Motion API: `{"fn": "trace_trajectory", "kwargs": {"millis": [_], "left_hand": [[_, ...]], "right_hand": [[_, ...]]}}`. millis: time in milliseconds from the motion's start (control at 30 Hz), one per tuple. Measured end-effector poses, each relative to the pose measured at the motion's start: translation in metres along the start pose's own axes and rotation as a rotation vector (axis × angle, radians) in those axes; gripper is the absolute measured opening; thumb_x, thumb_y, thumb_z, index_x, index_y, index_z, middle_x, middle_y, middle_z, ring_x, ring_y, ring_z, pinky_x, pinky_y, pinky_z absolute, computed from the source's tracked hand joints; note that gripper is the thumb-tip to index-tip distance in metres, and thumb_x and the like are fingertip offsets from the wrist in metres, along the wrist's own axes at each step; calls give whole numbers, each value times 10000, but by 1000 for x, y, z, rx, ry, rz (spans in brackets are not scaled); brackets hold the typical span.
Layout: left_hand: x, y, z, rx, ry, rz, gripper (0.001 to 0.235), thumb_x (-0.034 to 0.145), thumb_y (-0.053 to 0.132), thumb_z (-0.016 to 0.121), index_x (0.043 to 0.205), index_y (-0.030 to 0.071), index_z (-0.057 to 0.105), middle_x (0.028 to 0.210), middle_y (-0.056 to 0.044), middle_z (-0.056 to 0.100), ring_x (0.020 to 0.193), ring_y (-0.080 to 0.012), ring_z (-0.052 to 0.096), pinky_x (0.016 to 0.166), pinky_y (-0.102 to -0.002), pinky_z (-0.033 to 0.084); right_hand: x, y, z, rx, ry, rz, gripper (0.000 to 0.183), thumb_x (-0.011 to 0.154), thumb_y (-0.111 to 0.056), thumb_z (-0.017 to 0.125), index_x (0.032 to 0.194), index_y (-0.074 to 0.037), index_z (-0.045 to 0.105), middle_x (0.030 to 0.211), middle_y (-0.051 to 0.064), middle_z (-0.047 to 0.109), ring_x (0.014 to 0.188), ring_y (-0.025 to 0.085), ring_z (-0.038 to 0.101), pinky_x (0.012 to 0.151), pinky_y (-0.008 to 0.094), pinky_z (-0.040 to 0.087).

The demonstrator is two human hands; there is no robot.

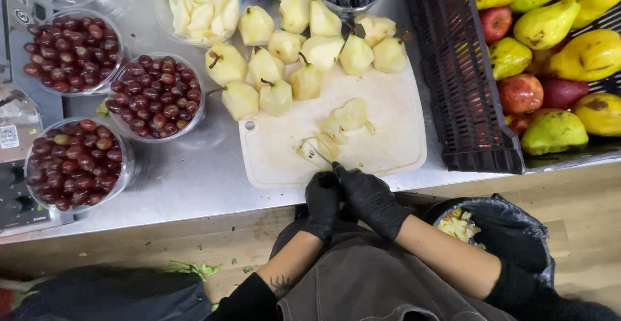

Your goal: Peeling, coring, and slicing pears on a cutting board in a produce preparation area.

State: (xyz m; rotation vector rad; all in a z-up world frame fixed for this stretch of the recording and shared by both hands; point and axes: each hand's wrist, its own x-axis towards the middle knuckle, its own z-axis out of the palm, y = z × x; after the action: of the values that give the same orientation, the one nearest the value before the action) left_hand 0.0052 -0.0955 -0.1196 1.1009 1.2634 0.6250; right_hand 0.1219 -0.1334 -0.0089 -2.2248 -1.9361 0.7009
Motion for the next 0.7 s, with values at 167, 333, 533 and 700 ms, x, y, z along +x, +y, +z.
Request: {"fn": "trace_trajectory", "kwargs": {"millis": [167,333,533,700], "left_hand": [[-1,-1,-1,-25,-26,21,112,924,117,676,901,17,721,803,-97,757,703,-176,696,642,-321,549],[2,2,2,-185,5,-90,89,831,6,719,920,-1,717,829,-111,763,686,-184,721,628,-311,587],[-8,19,-13,-298,-69,-177,94,817,-16,721,905,-44,701,797,-142,746,629,-216,732,580,-322,594],[-34,36,-52,-293,-132,-173,84,850,4,741,915,-28,697,799,-120,740,642,-201,704,584,-323,563]], "right_hand": [[-9,7,4,-36,49,-52,631,900,-116,588,1512,-124,436,908,189,686,777,362,695,644,478,558],[-25,22,7,-55,10,-27,554,951,-109,561,1494,-127,455,910,169,695,792,351,695,655,491,547],[-56,23,-26,33,0,-88,739,792,-69,623,1503,-42,425,846,211,664,743,381,661,667,490,533],[-45,16,-27,303,-65,122,537,908,-94,569,1442,-141,535,875,185,708,810,360,696,717,470,540]]}}
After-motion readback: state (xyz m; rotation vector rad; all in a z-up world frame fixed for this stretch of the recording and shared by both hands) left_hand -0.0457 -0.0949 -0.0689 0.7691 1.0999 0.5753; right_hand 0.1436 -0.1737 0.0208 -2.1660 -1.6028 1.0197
